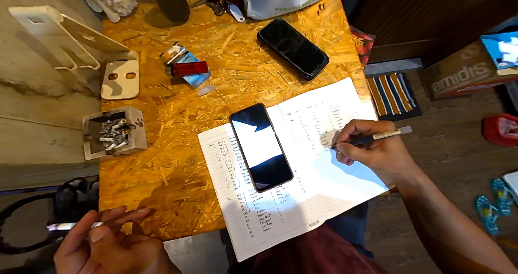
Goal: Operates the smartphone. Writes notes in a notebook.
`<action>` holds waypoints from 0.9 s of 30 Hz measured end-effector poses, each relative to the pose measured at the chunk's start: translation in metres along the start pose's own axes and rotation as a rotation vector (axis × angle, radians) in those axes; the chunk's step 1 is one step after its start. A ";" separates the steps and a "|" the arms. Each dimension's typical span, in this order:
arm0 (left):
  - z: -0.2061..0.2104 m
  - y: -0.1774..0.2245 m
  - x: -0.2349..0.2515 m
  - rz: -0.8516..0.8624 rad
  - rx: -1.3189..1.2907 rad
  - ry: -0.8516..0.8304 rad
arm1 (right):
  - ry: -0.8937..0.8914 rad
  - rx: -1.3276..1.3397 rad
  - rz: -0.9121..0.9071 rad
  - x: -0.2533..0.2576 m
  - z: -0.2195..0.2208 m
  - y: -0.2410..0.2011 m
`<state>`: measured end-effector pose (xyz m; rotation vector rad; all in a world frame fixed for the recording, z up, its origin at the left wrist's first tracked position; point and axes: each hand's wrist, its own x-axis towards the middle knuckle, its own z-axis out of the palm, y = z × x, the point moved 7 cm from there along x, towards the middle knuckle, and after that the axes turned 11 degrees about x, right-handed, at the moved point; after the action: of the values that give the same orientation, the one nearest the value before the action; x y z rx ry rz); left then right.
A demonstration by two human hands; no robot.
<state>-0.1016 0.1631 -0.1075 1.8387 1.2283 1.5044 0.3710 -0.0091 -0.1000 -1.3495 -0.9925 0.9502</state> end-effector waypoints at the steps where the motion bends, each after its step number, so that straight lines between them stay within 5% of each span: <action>1: -0.001 -0.003 -0.001 -0.001 -0.014 0.000 | -0.002 -0.001 0.003 0.000 -0.002 -0.001; 27: 0.004 0.008 0.002 -0.004 0.008 0.009 | -0.036 -0.011 -0.002 0.001 -0.006 -0.001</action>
<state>-0.0949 0.1614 -0.1014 1.8357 1.2436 1.5090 0.3772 -0.0100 -0.0988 -1.3446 -1.0273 0.9717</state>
